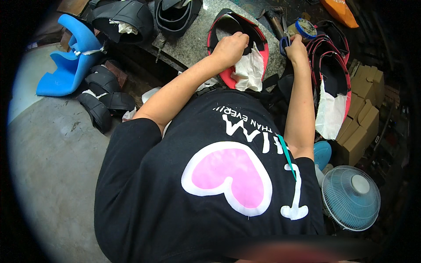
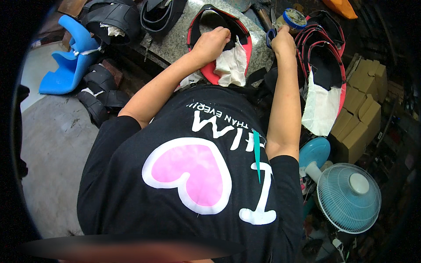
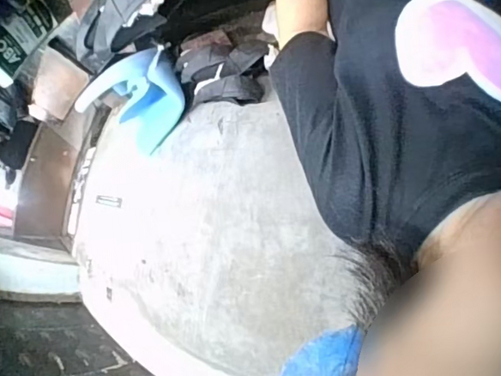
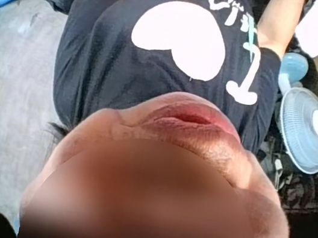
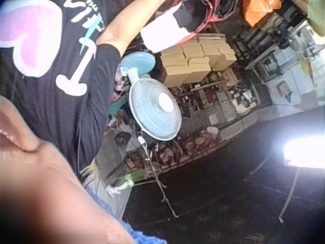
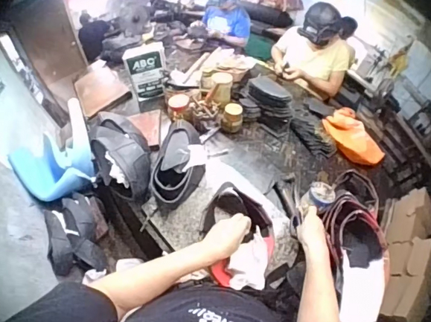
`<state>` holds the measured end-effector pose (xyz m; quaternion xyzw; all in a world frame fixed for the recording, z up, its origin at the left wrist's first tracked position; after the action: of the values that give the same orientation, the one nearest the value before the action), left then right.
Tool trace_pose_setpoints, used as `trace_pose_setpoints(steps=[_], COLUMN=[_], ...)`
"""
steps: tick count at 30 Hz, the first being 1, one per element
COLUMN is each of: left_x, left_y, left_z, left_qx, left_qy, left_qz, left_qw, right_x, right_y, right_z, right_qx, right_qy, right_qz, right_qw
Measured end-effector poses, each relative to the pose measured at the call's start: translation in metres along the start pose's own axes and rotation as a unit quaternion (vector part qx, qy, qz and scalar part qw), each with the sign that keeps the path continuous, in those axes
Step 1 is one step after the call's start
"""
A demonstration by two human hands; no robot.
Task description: The person inserts white padding into the interior of a red and black shoe, then uses scissors to trim the excess material flush with the shoe's opening. The person repeats this process on a second shoe, adjusting the padding and cutting it to fit.
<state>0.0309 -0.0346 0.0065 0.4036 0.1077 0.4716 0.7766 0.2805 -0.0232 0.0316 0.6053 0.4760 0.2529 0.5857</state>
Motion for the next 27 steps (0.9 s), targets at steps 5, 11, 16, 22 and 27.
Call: trace_pose_setpoints(steps=[5, 11, 16, 22, 27], left_x=[0.000, 0.001, 0.004, 0.005, 0.006], left_y=[0.001, 0.004, 0.003, 0.005, 0.004], left_z=[0.003, 0.000, -0.001, 0.005, 0.005], left_qx=[0.005, -0.041, -0.043, -0.031, -0.027], left_qy=[0.020, 0.036, 0.052, 0.063, 0.074], left_qz=[-0.002, 0.018, 0.015, 0.022, 0.016], left_qw=[1.000, 0.998, 0.998, 0.997, 0.997], right_x=[-0.036, -0.126, -0.185, -0.178, -0.179], right_y=[0.023, 0.043, 0.028, 0.007, 0.006], right_z=[-0.009, -0.010, -0.007, -0.008, -0.008], right_qx=[0.033, 0.499, 0.552, 0.595, 0.617], right_qy=[0.016, 0.128, -0.030, -0.078, -0.091], right_qz=[0.015, -0.100, -0.379, -0.366, -0.346], right_qw=[0.999, 0.851, 0.742, 0.711, 0.701])
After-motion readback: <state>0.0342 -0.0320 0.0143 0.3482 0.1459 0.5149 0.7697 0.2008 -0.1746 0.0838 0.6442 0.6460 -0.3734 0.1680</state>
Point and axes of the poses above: each hand's wrist, its own x-axis towards the middle knuckle, its own y-axis out of the back of the hand, z = x × y, the point moved 2 cm from there along x, towards the middle knuckle, and after that the axes turned 1 degree about -y, right-handed, at the moved point
